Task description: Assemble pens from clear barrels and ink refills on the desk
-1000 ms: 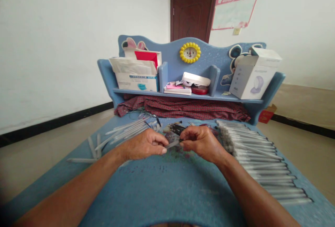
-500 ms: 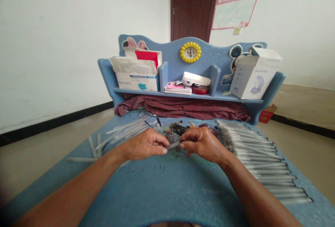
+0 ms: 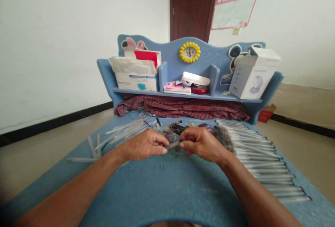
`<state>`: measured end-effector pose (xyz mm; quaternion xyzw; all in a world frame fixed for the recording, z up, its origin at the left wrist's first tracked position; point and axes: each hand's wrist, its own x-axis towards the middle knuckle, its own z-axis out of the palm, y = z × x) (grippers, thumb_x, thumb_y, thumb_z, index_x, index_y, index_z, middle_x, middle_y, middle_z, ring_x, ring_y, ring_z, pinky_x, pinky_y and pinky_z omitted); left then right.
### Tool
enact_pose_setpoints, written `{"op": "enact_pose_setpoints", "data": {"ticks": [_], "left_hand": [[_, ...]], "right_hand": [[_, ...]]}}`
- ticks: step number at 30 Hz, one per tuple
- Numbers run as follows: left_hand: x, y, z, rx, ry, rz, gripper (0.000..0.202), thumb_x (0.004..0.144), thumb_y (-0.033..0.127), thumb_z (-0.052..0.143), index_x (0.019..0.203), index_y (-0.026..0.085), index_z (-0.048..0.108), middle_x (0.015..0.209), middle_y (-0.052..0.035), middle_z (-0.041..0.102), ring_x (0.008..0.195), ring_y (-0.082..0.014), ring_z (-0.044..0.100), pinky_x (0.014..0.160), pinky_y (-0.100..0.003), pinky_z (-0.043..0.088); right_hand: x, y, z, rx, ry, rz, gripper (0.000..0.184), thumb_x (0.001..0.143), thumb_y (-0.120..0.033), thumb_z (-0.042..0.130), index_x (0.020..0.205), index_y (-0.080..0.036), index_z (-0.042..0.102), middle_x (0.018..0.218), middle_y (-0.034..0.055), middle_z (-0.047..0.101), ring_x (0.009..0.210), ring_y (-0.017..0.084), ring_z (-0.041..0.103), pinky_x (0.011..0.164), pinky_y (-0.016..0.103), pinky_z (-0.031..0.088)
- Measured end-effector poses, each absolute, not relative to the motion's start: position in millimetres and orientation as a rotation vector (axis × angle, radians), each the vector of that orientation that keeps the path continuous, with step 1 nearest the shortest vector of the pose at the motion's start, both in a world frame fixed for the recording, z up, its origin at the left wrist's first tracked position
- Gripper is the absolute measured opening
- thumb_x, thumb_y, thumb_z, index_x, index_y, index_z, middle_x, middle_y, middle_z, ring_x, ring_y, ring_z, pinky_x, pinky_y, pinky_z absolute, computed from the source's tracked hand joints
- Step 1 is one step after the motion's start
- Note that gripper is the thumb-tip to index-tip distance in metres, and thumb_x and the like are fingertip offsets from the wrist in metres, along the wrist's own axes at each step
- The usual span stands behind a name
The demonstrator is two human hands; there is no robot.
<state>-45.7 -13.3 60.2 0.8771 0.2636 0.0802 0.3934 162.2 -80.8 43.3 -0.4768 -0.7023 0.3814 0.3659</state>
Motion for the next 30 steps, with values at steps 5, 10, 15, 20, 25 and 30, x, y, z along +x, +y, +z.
{"op": "enact_pose_setpoints", "data": {"ticks": [5, 10, 15, 20, 25, 30], "left_hand": [[-45.2, -13.2, 59.7, 2.252, 0.657, 0.221, 0.019, 0.07, 0.022, 0.056, 0.08, 0.011, 0.067, 0.057, 0.0041, 0.049, 0.053, -0.0069, 0.041, 0.049, -0.017, 0.03], [-44.4, -13.0, 59.9, 2.259, 0.666, 0.232, 0.019, 0.07, 0.025, 0.055, 0.079, 0.012, 0.067, 0.059, 0.0037, 0.051, 0.054, -0.0075, 0.042, 0.051, -0.018, 0.031], [-44.3, -13.6, 60.5, 2.272, 0.678, 0.217, 0.021, 0.07, 0.027, 0.055, 0.08, 0.013, 0.067, 0.06, 0.0034, 0.053, 0.055, -0.008, 0.043, 0.052, -0.018, 0.031], [-44.5, -14.3, 60.5, 2.267, 0.67, 0.224, 0.02, 0.07, 0.025, 0.055, 0.08, 0.012, 0.066, 0.06, 0.0034, 0.051, 0.055, -0.0078, 0.042, 0.052, -0.018, 0.032], [-44.8, -12.7, 58.5, 2.299, 0.676, 0.229, 0.019, 0.071, 0.024, 0.054, 0.079, 0.013, 0.066, 0.06, 0.0034, 0.05, 0.055, -0.0079, 0.043, 0.051, -0.018, 0.03], [-44.3, -12.4, 57.6, 2.301, 0.663, 0.219, 0.02, 0.071, 0.024, 0.053, 0.081, 0.013, 0.066, 0.062, 0.003, 0.052, 0.056, -0.0081, 0.043, 0.051, -0.018, 0.031]], "right_hand": [[161.7, -80.6, 43.5, -1.299, -1.934, 0.831, 0.047, 0.083, -0.05, 0.042, 0.058, -0.012, 0.057, 0.048, 0.0011, 0.054, 0.043, 0.007, 0.05, 0.042, 0.017, 0.037], [160.9, -82.1, 46.2, -1.268, -1.849, 0.896, 0.036, 0.076, -0.049, 0.054, 0.076, -0.013, 0.059, 0.057, 0.0001, 0.057, 0.047, 0.008, 0.053, 0.044, 0.018, 0.041], [159.8, -82.1, 46.4, -1.338, -1.901, 0.811, 0.048, 0.083, -0.051, 0.041, 0.058, -0.013, 0.056, 0.047, 0.0003, 0.053, 0.04, 0.007, 0.049, 0.04, 0.017, 0.036], [158.2, -82.2, 46.5, -1.345, -1.903, 0.847, 0.044, 0.079, -0.052, 0.046, 0.062, -0.013, 0.056, 0.05, 0.0005, 0.055, 0.041, 0.007, 0.049, 0.04, 0.017, 0.037], [157.4, -82.7, 47.4, -1.328, -1.892, 0.844, 0.042, 0.08, -0.052, 0.046, 0.067, -0.013, 0.057, 0.054, 0.0012, 0.057, 0.043, 0.008, 0.051, 0.041, 0.017, 0.038], [157.8, -82.8, 47.3, -1.342, -1.885, 0.856, 0.046, 0.081, -0.052, 0.043, 0.059, -0.013, 0.055, 0.047, 0.0004, 0.053, 0.04, 0.008, 0.049, 0.039, 0.017, 0.036]]}}
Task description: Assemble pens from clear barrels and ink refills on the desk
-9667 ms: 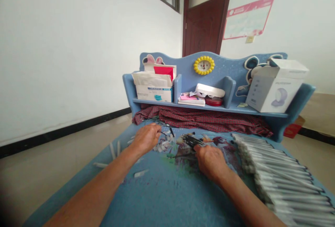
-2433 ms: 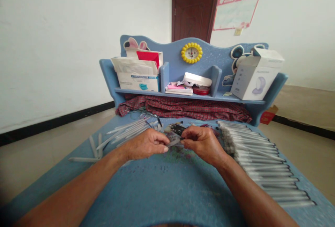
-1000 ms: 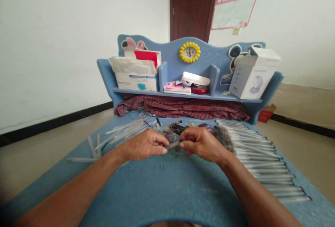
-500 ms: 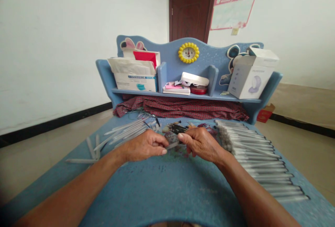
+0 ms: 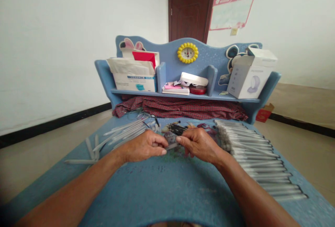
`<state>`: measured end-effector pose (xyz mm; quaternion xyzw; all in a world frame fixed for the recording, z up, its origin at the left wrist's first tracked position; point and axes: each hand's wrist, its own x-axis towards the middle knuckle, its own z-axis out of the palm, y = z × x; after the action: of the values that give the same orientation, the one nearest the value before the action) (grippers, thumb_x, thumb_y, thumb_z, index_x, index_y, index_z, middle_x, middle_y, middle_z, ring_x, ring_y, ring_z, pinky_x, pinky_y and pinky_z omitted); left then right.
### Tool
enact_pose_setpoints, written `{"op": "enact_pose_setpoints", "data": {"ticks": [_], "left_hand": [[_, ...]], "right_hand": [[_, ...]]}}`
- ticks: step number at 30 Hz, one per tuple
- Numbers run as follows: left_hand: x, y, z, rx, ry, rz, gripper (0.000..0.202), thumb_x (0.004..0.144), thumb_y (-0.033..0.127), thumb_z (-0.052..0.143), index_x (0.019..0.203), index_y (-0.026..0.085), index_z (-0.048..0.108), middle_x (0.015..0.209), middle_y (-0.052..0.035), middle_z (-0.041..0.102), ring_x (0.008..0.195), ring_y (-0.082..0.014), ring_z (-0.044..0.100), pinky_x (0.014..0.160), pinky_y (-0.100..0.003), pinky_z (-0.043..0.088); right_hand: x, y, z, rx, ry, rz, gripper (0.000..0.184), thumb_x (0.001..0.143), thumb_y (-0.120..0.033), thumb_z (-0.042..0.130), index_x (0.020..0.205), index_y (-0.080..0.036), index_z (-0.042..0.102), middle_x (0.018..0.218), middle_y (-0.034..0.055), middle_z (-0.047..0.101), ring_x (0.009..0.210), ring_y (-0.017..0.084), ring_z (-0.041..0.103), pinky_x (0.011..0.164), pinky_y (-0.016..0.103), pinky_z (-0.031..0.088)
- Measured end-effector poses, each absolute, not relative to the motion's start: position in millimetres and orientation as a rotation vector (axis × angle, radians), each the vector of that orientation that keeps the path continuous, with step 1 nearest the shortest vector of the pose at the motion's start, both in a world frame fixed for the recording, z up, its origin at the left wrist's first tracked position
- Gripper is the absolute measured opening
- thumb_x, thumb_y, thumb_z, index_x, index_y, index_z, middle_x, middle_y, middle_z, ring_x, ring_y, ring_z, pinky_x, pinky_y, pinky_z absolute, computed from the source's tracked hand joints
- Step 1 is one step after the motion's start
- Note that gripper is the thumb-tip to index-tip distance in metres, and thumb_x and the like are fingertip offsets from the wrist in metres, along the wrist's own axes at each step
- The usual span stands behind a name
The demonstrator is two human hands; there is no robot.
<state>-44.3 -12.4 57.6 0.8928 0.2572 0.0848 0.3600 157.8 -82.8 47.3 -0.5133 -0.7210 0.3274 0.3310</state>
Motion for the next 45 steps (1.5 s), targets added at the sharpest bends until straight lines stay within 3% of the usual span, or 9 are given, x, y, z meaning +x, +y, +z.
{"op": "enact_pose_setpoints", "data": {"ticks": [10, 19, 34, 45], "left_hand": [[-42.6, -11.5, 53.0, 2.362, 0.667, 0.227, 0.017, 0.071, 0.021, 0.051, 0.079, 0.012, 0.064, 0.062, 0.0032, 0.051, 0.057, -0.0082, 0.043, 0.052, -0.018, 0.03], [-38.3, -14.6, 43.0, 2.734, 0.736, 0.46, 0.003, 0.07, 0.019, 0.056, 0.069, 0.016, 0.056, 0.064, 0.0016, 0.052, 0.063, -0.011, 0.048, 0.06, -0.021, 0.033], [-37.6, -21.6, 45.9, 3.072, 0.9, 0.514, 0.004, 0.078, 0.017, 0.048, 0.08, 0.017, 0.051, 0.081, -0.0033, 0.057, 0.072, -0.0151, 0.054, 0.063, -0.024, 0.039], [-36.5, -5.4, 40.8, 3.132, 0.886, 0.63, 0.012, 0.08, 0.021, 0.042, 0.077, 0.019, 0.054, 0.076, -0.0027, 0.058, 0.066, -0.0161, 0.057, 0.059, -0.025, 0.039]], "right_hand": [[154.7, -80.3, 40.3, -1.396, -1.886, 0.841, 0.045, 0.082, -0.05, 0.044, 0.055, -0.015, 0.051, 0.045, -0.0014, 0.051, 0.037, 0.006, 0.046, 0.036, 0.016, 0.032], [152.4, -77.5, 36.1, -1.465, -1.796, 0.867, 0.042, 0.081, -0.047, 0.045, 0.052, -0.017, 0.043, 0.041, -0.0023, 0.05, 0.031, 0.007, 0.045, 0.032, 0.016, 0.03], [147.0, -69.5, 35.4, -1.479, -1.5, 1.164, 0.038, 0.08, -0.045, 0.044, 0.055, -0.017, 0.043, 0.034, -0.0043, 0.05, 0.023, 0.007, 0.041, 0.025, 0.015, 0.029], [147.4, -59.6, 41.0, -1.451, -1.433, 1.179, 0.032, 0.082, -0.034, 0.044, 0.054, -0.017, 0.044, 0.033, -0.0046, 0.048, 0.023, 0.008, 0.042, 0.025, 0.016, 0.031]]}}
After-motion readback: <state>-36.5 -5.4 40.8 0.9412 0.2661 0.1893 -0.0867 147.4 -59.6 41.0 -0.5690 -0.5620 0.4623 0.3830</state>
